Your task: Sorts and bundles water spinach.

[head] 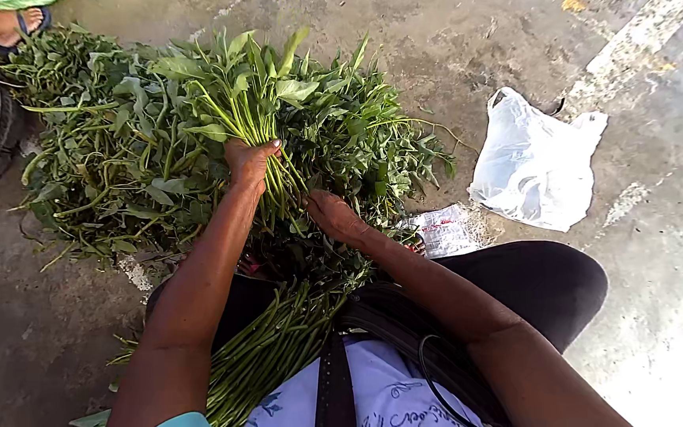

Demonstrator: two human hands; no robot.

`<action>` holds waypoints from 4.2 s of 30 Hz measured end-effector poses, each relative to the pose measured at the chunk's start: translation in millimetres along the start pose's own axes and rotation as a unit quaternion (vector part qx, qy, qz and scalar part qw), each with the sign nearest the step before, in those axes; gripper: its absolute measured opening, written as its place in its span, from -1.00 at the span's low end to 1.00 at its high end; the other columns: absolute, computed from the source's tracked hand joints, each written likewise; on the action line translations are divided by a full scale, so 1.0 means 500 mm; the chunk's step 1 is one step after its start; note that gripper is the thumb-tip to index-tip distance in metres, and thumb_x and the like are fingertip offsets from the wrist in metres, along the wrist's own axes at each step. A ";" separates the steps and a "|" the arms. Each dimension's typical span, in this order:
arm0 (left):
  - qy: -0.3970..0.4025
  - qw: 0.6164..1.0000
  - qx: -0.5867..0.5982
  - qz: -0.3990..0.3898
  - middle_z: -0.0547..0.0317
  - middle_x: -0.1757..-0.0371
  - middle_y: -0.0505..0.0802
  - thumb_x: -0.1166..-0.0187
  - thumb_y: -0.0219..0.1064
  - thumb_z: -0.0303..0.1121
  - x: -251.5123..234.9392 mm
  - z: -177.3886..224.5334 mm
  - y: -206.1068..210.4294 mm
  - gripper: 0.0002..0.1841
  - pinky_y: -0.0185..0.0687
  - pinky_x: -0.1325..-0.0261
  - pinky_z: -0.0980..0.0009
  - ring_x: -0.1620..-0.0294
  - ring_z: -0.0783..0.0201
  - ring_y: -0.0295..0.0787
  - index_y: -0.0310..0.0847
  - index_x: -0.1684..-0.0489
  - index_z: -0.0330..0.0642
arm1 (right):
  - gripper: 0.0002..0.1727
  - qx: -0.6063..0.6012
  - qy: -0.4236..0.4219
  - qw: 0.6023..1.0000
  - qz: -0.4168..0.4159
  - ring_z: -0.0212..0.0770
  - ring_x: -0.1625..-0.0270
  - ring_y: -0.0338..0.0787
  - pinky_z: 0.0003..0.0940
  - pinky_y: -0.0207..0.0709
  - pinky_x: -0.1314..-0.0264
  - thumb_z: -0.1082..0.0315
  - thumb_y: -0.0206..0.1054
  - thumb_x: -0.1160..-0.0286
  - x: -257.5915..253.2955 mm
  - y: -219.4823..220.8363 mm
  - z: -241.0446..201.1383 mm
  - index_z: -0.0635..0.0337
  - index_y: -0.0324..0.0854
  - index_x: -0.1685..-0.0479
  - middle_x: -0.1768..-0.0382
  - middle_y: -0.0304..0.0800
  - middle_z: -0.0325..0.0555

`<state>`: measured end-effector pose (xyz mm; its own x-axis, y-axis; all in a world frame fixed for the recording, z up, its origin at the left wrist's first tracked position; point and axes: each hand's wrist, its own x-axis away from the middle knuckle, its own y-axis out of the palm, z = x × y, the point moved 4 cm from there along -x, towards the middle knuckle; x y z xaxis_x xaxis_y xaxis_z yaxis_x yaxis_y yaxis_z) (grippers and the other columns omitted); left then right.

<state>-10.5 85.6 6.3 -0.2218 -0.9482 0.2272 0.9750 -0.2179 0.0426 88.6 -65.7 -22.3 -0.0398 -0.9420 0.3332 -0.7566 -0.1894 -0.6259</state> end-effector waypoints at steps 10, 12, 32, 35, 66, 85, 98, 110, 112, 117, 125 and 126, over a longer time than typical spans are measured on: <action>-0.008 0.999 -0.010 -0.041 0.10 0.30 0.83 -0.37 0.47 -0.73 0.002 -0.004 0.015 -0.60 0.86 0.19 0.38 0.40 0.30 0.84 0.46 -0.13 -0.36 | -0.57 -0.161 0.052 0.985 -0.018 -0.08 0.28 0.77 -0.09 0.68 0.11 0.13 -0.05 -0.93 0.059 0.005 0.086 0.35 0.56 -0.11 0.28 0.71 0.05; 0.000 0.999 -0.010 -0.045 0.08 0.28 0.85 -0.37 0.48 -0.72 0.000 -0.003 0.015 -0.58 0.87 0.19 0.38 0.39 0.29 0.86 0.46 -0.15 -0.37 | -0.60 -0.191 0.063 0.978 0.050 -0.11 0.40 0.73 -0.14 0.68 0.23 0.18 0.07 -0.89 0.050 -0.005 0.106 0.31 0.48 -0.43 0.33 0.70 0.03; -0.121 0.971 0.155 -0.132 -0.08 0.19 0.86 -0.53 0.34 -0.68 0.035 -0.001 0.051 -0.65 0.90 0.08 0.12 0.27 0.06 0.89 0.53 -0.27 -0.36 | -0.43 -0.143 -0.014 0.966 0.214 -0.14 0.49 0.53 -0.07 0.42 0.34 0.01 -0.07 -0.89 0.040 -0.012 0.105 0.24 0.68 0.30 0.60 0.47 -0.11; -0.130 0.969 0.169 -0.127 0.02 0.23 0.82 -0.53 0.33 -0.68 0.044 -0.006 0.057 -0.70 0.88 0.11 0.19 0.31 0.16 0.85 0.54 -0.18 -0.30 | -0.48 -0.154 -0.022 0.959 0.238 -0.18 0.50 0.53 -0.14 0.42 0.36 0.14 -0.09 -0.90 0.052 -0.002 0.101 0.27 0.61 0.37 0.62 0.43 -0.12; 0.002 0.961 0.278 0.013 0.24 0.49 0.69 -0.80 0.12 -0.44 -0.011 0.115 -0.042 -0.89 0.78 0.37 0.45 0.55 0.36 0.69 0.52 0.14 -0.16 | -0.67 -0.492 -0.166 0.769 0.373 -0.53 0.65 0.45 -0.61 0.39 0.60 0.35 -0.07 -0.82 -0.058 -0.256 -0.004 0.17 0.60 0.24 0.48 0.68 -0.36; -0.065 0.969 0.216 -0.104 0.08 0.14 0.84 -0.73 0.11 -0.56 -0.035 0.122 -0.121 -0.69 0.86 -0.11 0.05 0.09 0.11 0.89 0.56 -0.35 -0.20 | -0.62 -0.227 0.193 0.955 -0.006 0.05 0.12 0.77 0.02 0.64 0.03 0.21 0.32 -0.68 -0.324 0.103 0.021 0.39 0.62 -0.17 0.01 0.74 0.25; -0.058 0.980 0.179 -0.066 0.03 0.20 0.85 -0.64 0.24 -0.62 -0.030 0.119 -0.106 -0.69 0.92 0.07 0.16 0.22 0.11 0.91 0.52 -0.30 -0.30 | -0.90 -0.457 0.085 0.879 0.105 -0.48 0.62 0.55 -0.59 0.52 0.57 0.41 0.33 -0.63 -0.095 -0.184 0.163 0.20 0.61 0.01 0.40 0.73 -0.27; -0.089 0.988 0.090 -0.093 -0.05 0.13 0.88 -0.59 0.27 -0.64 -0.011 0.087 -0.044 -0.68 0.92 0.05 0.13 0.18 0.06 0.93 0.50 -0.29 -0.33 | -0.65 -0.078 0.145 0.983 0.077 0.21 0.08 0.76 0.25 0.59 -0.06 0.34 0.54 -0.47 0.021 0.001 0.283 0.40 0.60 -0.05 0.15 0.73 0.27; -0.085 0.989 0.089 -0.085 -0.07 0.12 0.89 -0.61 0.23 -0.65 -0.009 0.087 -0.043 -0.69 0.92 0.06 0.13 0.18 0.04 0.94 0.48 -0.29 -0.35 | -0.70 -0.068 0.073 0.985 0.140 0.12 0.21 0.75 0.13 0.63 0.07 0.39 0.54 -0.46 0.035 -0.021 0.232 0.41 0.61 0.02 0.20 0.72 0.22; -0.057 0.993 0.093 -0.052 -0.01 0.20 0.89 -0.55 0.29 -0.68 -0.016 0.092 -0.054 -0.68 0.93 0.16 0.18 0.27 0.09 0.93 0.47 -0.23 -0.33 | -0.79 0.033 -0.103 0.957 0.268 0.05 0.37 0.74 -0.01 0.68 0.28 0.44 0.52 -0.42 0.060 -0.067 0.121 0.42 0.65 0.16 0.22 0.72 0.20; -0.059 0.995 0.065 -0.038 0.00 0.21 0.89 -0.52 0.33 -0.69 -0.011 0.092 -0.068 -0.71 0.93 0.20 0.20 0.31 0.11 0.93 0.48 -0.15 -0.35 | -0.55 0.148 0.135 0.977 -0.073 0.35 -0.15 0.79 0.45 0.57 -0.12 0.18 0.53 -0.48 0.032 0.007 0.235 0.21 0.66 -0.26 -0.13 0.78 0.28; -0.057 0.996 0.060 -0.042 0.01 0.20 0.90 -0.51 0.34 -0.68 -0.011 0.092 -0.067 -0.70 0.93 0.20 0.20 0.31 0.12 0.93 0.47 -0.15 -0.33 | -0.52 0.154 0.154 0.974 -0.064 0.36 -0.19 0.76 0.44 0.57 -0.13 0.14 0.49 -0.52 0.029 -0.002 0.239 0.21 0.67 -0.33 -0.28 0.70 0.30</action>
<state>-41.3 108.5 48.2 -0.3077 -0.8938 0.3264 0.9485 -0.2608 0.1800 166.9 -112.2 -101.2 -0.1878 -0.7868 0.5879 -0.5379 -0.4184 -0.7318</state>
